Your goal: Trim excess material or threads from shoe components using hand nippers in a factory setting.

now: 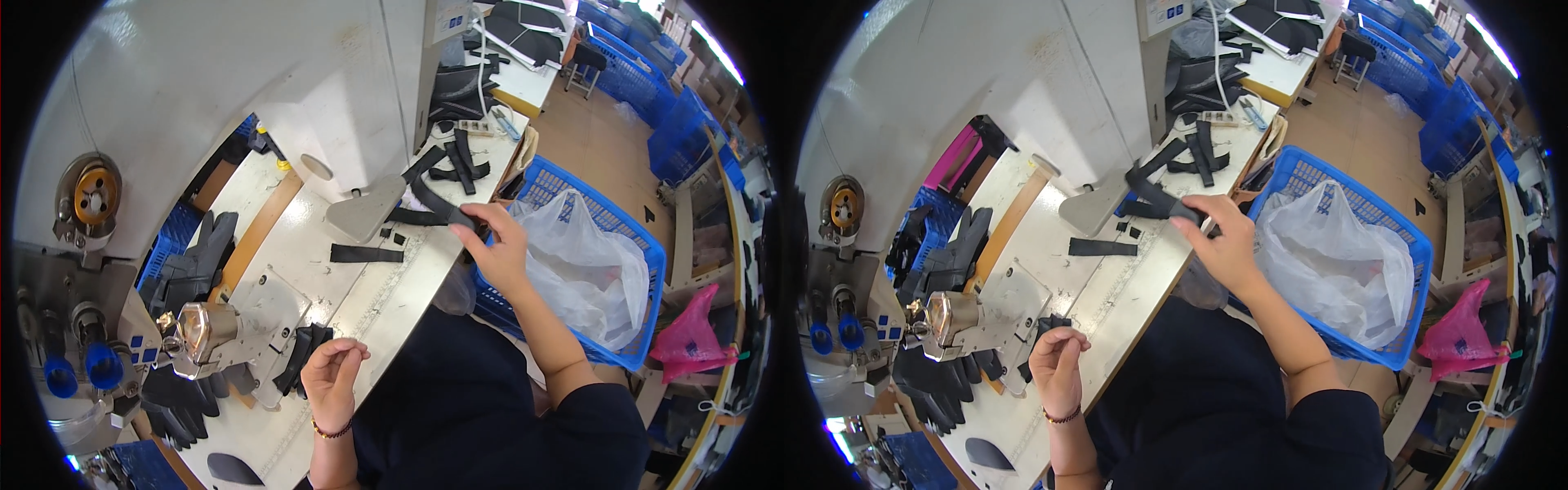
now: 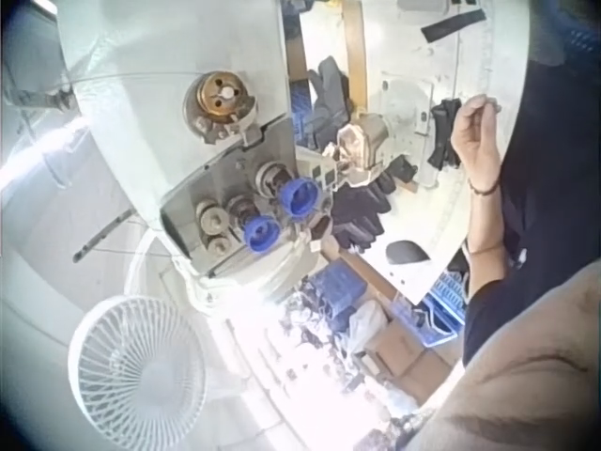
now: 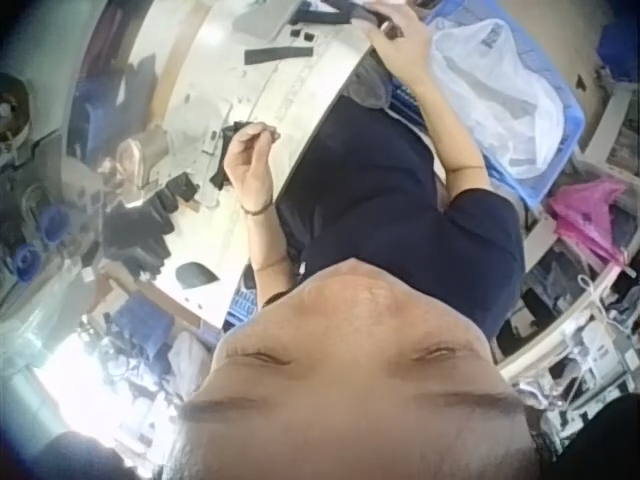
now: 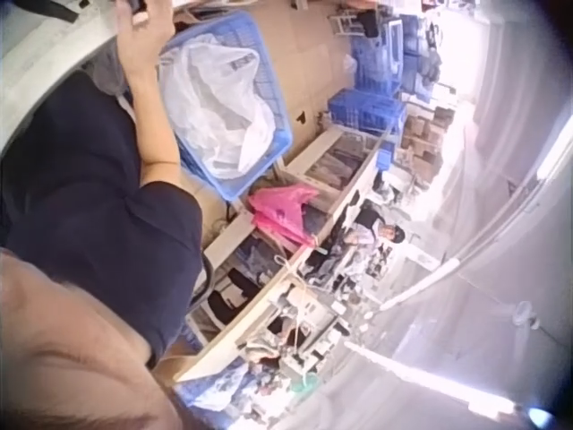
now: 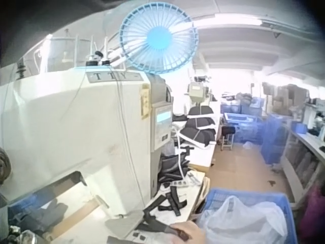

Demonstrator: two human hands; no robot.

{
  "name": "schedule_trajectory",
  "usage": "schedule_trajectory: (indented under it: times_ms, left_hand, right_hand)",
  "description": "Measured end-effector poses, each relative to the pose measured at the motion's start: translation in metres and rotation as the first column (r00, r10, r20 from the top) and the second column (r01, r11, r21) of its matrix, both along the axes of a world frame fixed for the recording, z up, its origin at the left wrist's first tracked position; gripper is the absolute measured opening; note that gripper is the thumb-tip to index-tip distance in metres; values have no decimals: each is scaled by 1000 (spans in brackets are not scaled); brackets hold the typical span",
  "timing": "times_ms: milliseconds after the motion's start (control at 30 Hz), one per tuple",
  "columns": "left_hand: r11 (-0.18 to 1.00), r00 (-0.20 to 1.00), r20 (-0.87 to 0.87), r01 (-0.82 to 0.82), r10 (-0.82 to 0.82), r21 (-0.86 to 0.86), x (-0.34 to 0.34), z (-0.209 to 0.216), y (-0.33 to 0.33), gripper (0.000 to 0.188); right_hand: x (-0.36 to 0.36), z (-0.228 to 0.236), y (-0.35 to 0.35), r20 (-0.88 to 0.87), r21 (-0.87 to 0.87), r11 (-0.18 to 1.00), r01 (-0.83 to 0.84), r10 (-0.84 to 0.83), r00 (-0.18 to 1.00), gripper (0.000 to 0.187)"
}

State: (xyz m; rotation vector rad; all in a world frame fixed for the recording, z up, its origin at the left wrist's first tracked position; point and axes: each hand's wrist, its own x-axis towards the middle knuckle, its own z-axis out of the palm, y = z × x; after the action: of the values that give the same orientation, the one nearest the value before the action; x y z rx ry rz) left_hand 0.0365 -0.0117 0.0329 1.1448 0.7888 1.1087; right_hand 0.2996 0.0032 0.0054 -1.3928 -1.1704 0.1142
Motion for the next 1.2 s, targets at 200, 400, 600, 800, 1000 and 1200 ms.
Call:
schedule_trajectory:
  times_ms: [200, 400, 600, 800, 1000, 1200]
  left_hand:
    - [989, 979, -147, 147, -141, 26, -4, 14, 13, 30]
    - [982, 972, -144, 191, -187, 15, -12, 12, 15, 34]
    - [981, 978, -91, 191, -188, 25, -20, 5, 12, 35]
    - [979, 981, -42, 191, -189, 64, -26, 4, 9, 35]
    - [975, 980, 34, 189, -195, 117, -30, -2, 6, 35]
    - [968, 980, 60, 179, -192, 175, -23, 4, 6, 40]
  right_hand:
    - [-52, 28, -22, -769, 190, 697, -691, 544, 337, 25]
    - [-75, 33, -22, -910, 239, 548, -802, 415, 12, 26]
    - [-90, 39, -22, -926, 193, 504, -842, 378, 14, 26]
    - [-98, 40, -24, -917, 171, 471, -865, 398, 35, 26]
    - [-107, 40, -27, -918, 144, 448, -882, 394, 50, 26]
    - [-126, 26, -32, -918, 144, 421, -895, 394, 38, 25]
